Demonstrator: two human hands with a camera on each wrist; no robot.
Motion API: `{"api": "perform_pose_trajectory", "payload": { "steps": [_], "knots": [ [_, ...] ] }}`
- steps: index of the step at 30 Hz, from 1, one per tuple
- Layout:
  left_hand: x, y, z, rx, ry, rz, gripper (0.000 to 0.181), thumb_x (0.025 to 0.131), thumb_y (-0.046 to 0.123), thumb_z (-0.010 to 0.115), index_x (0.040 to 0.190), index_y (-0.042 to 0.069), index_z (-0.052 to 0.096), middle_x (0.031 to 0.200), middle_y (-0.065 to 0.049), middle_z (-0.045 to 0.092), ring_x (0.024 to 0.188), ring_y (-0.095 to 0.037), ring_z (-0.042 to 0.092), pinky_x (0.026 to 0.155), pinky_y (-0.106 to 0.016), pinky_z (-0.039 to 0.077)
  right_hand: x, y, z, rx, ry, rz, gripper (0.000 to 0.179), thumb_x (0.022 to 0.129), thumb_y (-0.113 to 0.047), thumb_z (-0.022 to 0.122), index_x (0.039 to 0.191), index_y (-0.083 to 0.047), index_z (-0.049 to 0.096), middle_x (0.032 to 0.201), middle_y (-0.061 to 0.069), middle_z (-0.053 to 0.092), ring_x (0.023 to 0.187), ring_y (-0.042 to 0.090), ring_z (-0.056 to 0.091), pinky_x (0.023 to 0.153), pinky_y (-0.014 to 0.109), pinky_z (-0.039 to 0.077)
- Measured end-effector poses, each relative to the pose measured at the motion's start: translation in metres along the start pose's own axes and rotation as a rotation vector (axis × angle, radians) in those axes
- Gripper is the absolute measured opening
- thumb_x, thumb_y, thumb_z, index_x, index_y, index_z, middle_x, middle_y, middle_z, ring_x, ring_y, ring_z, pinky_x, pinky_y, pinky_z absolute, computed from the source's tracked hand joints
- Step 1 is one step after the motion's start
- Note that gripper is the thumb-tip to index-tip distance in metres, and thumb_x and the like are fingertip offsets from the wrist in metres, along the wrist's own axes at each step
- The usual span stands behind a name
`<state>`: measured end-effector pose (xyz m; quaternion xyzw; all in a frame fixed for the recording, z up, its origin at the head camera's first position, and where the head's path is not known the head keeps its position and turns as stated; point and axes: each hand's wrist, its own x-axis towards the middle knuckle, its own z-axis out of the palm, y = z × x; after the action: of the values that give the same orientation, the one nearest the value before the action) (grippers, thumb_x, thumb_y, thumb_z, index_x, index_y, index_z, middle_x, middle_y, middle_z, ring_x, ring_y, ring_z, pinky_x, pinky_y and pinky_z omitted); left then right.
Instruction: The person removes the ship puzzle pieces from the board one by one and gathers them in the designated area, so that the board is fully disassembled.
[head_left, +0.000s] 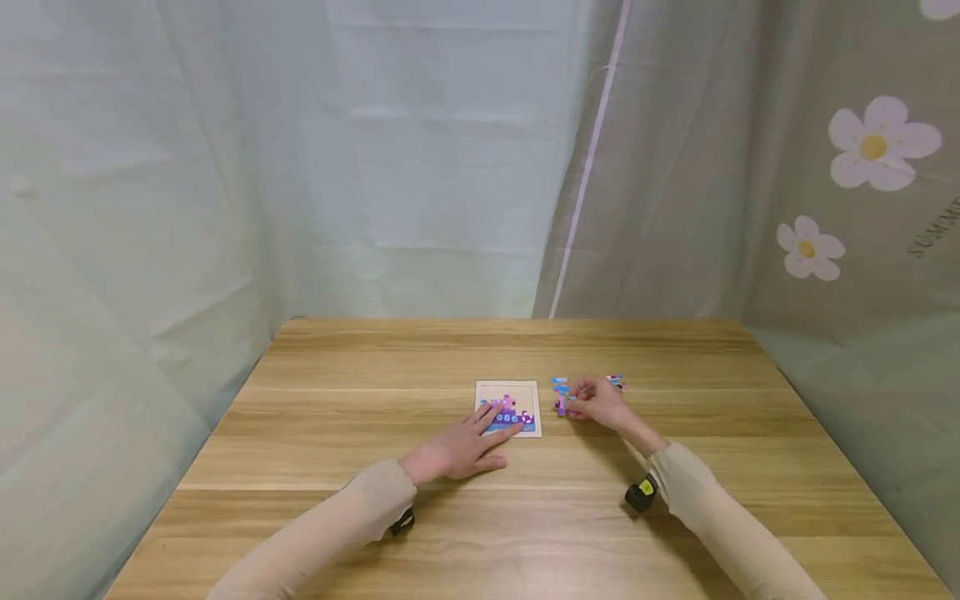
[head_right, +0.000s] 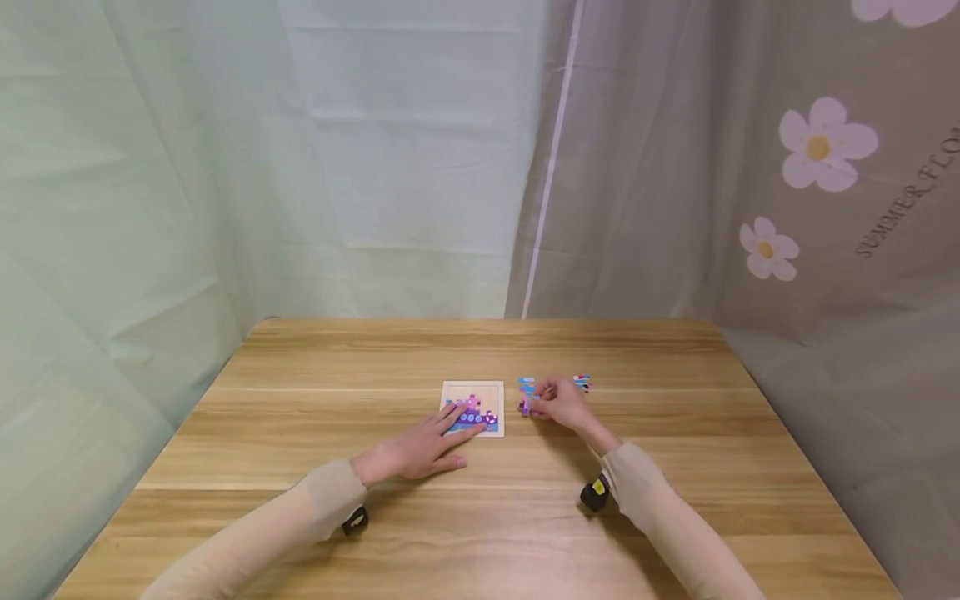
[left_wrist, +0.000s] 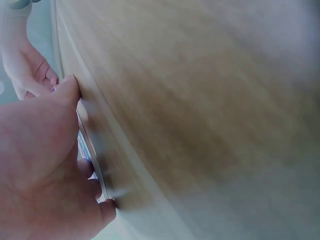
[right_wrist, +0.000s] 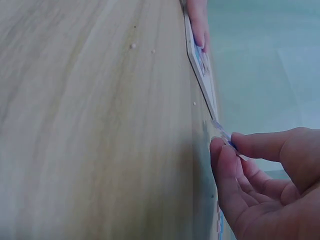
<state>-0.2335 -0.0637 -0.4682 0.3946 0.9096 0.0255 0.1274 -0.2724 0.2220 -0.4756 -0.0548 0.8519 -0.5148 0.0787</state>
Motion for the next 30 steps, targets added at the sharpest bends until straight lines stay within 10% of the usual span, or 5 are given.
{"api": "perform_pose_trajectory", "payload": {
  "steps": [19,30],
  "knots": [
    [-0.0013,-0.0024,0.0002,-0.005,0.032,0.030,0.058,0.102,0.045,0.039,0.155,0.025,0.024,0.162,-0.020,0.009,0.149,-0.040,0.011,0.117,-0.055,0.025,-0.0005,-0.0081,0.0030,-0.371,0.068,-0.106,0.013,0.080,-0.007,0.075,0.085,-0.001,0.065,0.078,0.008,0.069,0.070,0.013,0.062,0.063,0.024,0.049],
    [-0.0027,-0.0010,-0.0009,-0.017,0.019,0.024,0.058,0.103,0.044,0.039,0.155,0.025,0.023,0.162,-0.020,0.009,0.149,-0.040,0.011,0.118,-0.054,0.024,0.0005,-0.0083,0.0016,-0.412,0.048,-0.088,0.012,0.081,-0.011,0.075,0.084,-0.004,0.066,0.081,0.005,0.070,0.074,0.013,0.063,0.072,0.030,0.051]
  ]
}}
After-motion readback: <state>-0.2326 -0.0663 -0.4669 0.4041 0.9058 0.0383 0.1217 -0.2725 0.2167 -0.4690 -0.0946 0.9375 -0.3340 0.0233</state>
